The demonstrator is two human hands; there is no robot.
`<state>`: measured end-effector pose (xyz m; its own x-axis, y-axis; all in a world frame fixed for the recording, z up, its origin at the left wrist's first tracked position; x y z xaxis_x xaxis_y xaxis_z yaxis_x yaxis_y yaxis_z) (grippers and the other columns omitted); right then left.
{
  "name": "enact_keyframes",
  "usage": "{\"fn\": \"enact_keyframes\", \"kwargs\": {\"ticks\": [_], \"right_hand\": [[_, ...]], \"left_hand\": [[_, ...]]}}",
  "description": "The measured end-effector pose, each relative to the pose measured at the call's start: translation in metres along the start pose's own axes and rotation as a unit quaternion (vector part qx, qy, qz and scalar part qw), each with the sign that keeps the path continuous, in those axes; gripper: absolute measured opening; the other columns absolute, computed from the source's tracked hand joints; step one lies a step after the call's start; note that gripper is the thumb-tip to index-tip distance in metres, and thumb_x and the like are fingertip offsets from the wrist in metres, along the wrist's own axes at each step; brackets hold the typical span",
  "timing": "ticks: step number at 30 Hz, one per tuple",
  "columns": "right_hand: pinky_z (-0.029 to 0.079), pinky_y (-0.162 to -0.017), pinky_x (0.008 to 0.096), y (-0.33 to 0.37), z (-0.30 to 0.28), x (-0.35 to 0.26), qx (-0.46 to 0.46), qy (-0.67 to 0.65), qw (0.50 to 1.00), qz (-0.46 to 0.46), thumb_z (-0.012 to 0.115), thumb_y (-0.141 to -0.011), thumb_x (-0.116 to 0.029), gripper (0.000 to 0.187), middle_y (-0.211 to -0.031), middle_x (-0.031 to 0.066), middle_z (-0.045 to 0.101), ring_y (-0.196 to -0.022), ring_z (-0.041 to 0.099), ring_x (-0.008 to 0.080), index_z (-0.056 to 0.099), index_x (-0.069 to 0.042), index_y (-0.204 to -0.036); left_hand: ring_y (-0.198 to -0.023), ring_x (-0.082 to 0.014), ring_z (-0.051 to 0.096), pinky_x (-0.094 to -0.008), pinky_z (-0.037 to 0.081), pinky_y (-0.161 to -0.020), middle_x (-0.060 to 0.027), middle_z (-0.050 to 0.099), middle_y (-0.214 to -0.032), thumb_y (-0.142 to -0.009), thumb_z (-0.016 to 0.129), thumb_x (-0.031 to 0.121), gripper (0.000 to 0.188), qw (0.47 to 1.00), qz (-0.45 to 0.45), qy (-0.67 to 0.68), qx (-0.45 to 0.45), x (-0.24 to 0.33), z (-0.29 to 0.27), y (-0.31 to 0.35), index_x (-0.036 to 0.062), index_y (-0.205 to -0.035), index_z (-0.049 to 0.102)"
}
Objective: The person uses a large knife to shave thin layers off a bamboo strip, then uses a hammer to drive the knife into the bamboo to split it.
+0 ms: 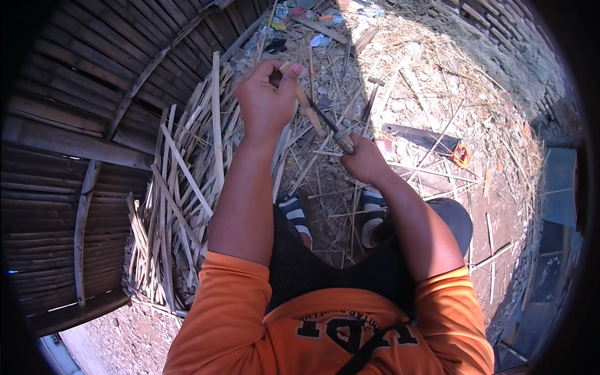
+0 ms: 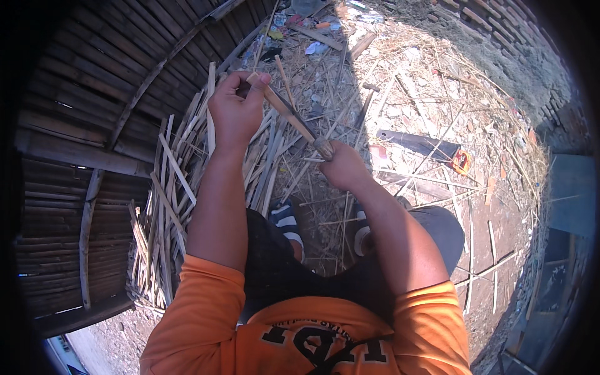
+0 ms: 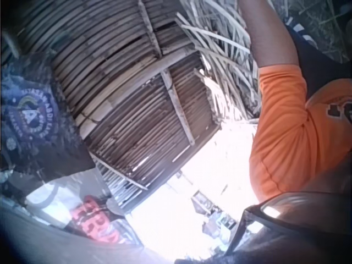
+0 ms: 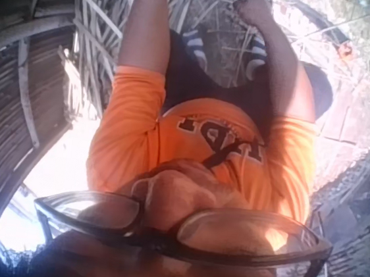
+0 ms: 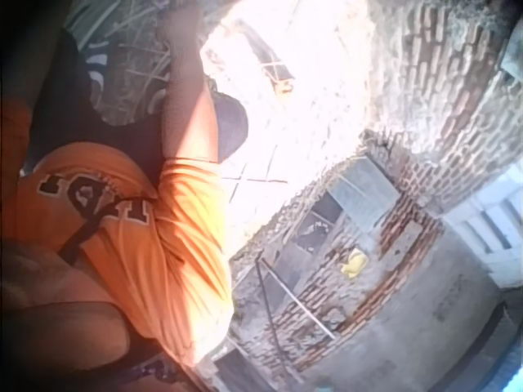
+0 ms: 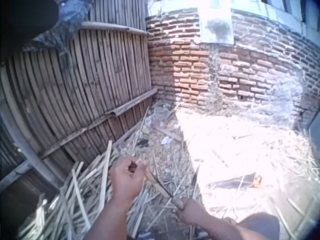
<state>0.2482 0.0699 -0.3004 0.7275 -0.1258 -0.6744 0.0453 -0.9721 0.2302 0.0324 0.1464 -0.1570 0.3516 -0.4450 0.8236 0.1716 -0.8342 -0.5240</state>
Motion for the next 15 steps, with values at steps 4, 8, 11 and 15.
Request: {"fn": "enact_keyframes", "kwargs": {"ticks": [4,8,11,15], "right_hand": [[0.054,-0.083,0.0531,0.01,-0.009,-0.013,0.056,0.108,0.992,0.025,0.066,-0.08,-0.012,0.04,-0.097,0.0314,0.068,-0.093,0.068,0.047,0.056,0.003,-0.115],[0.054,-0.087,0.0531,-0.002,0.013,0.008,0.038,0.102,0.993,0.039,0.066,-0.084,-0.012,0.034,-0.099,0.0289,0.07,-0.097,0.069,0.0454,0.056,0.0,-0.113],[0.055,-0.086,0.0516,-0.015,0.027,0.025,-0.002,0.044,0.998,0.039,0.066,-0.083,-0.012,0.029,-0.098,0.0293,0.07,-0.096,0.069,0.0442,0.058,0.002,-0.107],[0.055,-0.078,0.0456,-0.027,0.048,0.06,-0.184,-0.258,0.936,0.156,0.068,-0.081,-0.013,0.033,-0.092,0.0243,0.07,-0.086,0.071,0.0376,0.058,0.004,-0.108]], "left_hand": [[-0.06,-0.0119,0.061,-0.0304,0.047,-0.056,-0.0064,0.064,-0.068,-0.087,0.082,0.025,0.028,1.0,-0.001,-0.013,-0.002,0.001,-0.003,0.001,-0.0004,-0.085,0.07],[-0.062,-0.0089,0.058,-0.0274,0.046,-0.057,-0.0032,0.065,-0.069,-0.088,0.081,0.024,0.026,1.0,0.015,-0.006,0.0,0.001,0.001,0.004,0.0,-0.087,0.071],[-0.064,-0.0061,0.057,-0.0242,0.045,-0.059,-0.0007,0.066,-0.07,-0.089,0.081,0.023,0.024,0.999,-0.011,0.031,-0.012,-0.004,0.002,0.003,0.0007,-0.089,0.072],[-0.058,-0.0103,0.061,-0.0282,0.047,-0.055,-0.0048,0.065,-0.065,-0.087,0.082,0.024,0.027,0.999,-0.006,0.036,-0.006,-0.001,0.0,0.0,-0.0002,-0.085,0.07]]}}
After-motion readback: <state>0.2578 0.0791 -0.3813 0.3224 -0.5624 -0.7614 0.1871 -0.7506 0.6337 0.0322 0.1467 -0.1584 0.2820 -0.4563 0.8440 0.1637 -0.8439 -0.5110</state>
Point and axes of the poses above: each hand's wrist, its own y-axis away from the middle knuckle, its own z-axis out of the palm, x = y × z, the point moved 9 cm from there along -y, towards the middle knuckle
